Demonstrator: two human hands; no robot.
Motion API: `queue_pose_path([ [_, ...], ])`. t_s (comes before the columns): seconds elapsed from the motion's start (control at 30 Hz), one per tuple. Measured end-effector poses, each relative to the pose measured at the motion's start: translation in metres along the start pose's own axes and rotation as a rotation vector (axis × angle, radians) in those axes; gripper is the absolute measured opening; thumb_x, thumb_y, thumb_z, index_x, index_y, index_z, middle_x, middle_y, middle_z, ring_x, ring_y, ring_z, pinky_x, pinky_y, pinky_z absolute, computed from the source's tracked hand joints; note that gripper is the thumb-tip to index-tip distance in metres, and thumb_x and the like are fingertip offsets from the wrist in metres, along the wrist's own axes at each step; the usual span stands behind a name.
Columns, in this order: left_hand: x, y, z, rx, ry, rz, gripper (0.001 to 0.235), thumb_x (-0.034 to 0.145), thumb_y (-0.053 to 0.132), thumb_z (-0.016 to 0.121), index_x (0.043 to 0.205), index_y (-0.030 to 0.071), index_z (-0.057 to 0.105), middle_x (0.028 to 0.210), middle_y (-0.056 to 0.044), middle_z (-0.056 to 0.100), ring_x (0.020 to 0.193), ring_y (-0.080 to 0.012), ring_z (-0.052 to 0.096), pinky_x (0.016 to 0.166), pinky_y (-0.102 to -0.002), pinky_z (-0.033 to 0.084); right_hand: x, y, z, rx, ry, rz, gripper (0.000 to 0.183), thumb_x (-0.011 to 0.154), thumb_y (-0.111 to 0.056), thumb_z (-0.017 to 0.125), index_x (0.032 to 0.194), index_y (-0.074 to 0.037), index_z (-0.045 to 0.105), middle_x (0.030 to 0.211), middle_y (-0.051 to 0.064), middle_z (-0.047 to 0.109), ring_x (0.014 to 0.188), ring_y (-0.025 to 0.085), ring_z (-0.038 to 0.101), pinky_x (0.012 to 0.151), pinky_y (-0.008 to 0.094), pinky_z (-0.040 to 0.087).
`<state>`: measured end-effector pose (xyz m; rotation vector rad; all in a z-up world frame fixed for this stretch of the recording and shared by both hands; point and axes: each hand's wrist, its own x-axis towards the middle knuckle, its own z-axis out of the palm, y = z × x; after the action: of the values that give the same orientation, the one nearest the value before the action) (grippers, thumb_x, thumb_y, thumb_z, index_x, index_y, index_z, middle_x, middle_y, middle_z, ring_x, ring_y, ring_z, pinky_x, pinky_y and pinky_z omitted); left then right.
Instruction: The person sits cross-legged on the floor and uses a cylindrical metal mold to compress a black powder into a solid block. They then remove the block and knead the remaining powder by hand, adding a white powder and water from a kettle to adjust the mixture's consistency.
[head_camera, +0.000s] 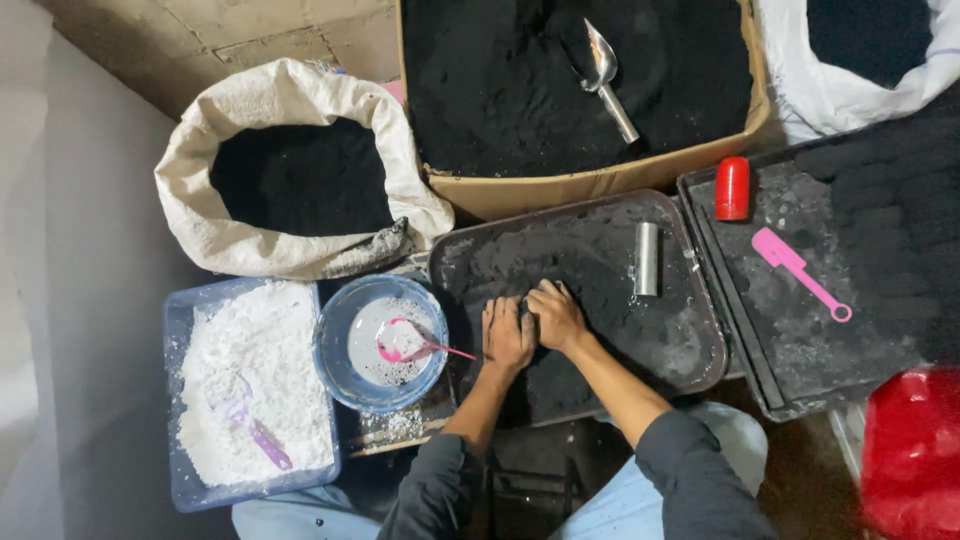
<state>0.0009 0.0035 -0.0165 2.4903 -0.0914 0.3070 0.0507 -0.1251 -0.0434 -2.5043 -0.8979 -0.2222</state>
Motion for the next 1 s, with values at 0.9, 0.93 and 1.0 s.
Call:
queue_pose_path([
  [0.9,0.012,0.065,-0.135,0.173,-0.646,0.167,0.147,0.033,0.073,0.066,0.138,-0.002,-0.004,0.141,-0.029,0.010,0.133,-0.0416,-0.001,0.106,-0.050,0.010,-0.011,-0.025,-0.092,0.010,-0.217,-0.073,0.121,0.046,-0.083,0.046,0.139,-0.011,0.017,0.142,0.030,0.001,0.131,0.047,0.003,0.097,0.059,0.020],
  [0.93,0.015,0.059,-0.128,0.119,-0.631,0.184,0.144,0.034,0.073,0.065,0.137,-0.003,0.000,0.140,-0.027,0.013,0.134,-0.0397,0.001,0.107,-0.048,0.012,-0.007,-0.017,-0.085,0.032,-0.154,-0.138,0.112,0.053,-0.084,0.026,0.137,-0.010,0.022,0.139,0.026,0.012,0.129,0.044,0.011,0.096,0.055,0.024],
  [1.0,0.010,0.048,-0.114,0.062,-0.635,0.187,0.141,0.035,0.073,0.064,0.136,-0.005,0.003,0.140,-0.026,0.017,0.135,-0.0378,0.004,0.108,-0.046,0.014,-0.011,-0.017,-0.071,0.071,-0.105,-0.194,0.109,0.061,-0.084,0.006,0.136,-0.009,0.027,0.136,0.022,0.023,0.127,0.041,0.019,0.095,0.051,0.029],
])
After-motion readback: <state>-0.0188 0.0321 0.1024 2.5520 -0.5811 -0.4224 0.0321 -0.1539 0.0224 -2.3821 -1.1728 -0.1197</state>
